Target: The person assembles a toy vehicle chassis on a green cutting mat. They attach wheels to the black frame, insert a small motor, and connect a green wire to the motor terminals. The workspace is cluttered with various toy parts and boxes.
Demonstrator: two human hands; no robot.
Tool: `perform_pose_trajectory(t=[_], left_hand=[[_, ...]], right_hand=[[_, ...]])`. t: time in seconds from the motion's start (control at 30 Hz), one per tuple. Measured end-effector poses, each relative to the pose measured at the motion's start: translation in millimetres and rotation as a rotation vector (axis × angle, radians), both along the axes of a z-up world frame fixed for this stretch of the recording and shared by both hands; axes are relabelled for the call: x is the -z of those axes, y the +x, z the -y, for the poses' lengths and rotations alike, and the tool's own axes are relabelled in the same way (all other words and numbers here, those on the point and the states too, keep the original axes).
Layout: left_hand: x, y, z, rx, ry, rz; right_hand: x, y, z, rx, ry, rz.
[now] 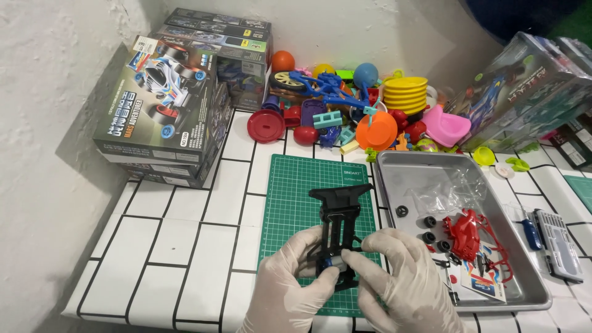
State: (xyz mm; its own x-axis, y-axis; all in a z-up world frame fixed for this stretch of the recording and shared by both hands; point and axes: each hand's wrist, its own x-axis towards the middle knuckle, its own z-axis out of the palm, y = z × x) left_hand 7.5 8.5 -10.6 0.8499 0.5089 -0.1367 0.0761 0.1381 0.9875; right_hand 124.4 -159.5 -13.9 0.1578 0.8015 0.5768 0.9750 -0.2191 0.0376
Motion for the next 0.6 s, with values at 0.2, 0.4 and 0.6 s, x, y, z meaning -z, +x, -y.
perform_pose_trajectory(t=[0.2,0.4,0.6], left_hand=[[-12,-3,-3,0.041,-0.039,0.005],[-11,-4,-2,0.084,0.025,0.050],[-9,-3,-4,0.128,0.013,0.044]], right_hand=[[-8,-5,-5,-0.022,0.036,-0.065],[-14,-6,-6,-0.054,0.104,-0.100],[-15,-4,1,-0.054,0.131,-0.146]])
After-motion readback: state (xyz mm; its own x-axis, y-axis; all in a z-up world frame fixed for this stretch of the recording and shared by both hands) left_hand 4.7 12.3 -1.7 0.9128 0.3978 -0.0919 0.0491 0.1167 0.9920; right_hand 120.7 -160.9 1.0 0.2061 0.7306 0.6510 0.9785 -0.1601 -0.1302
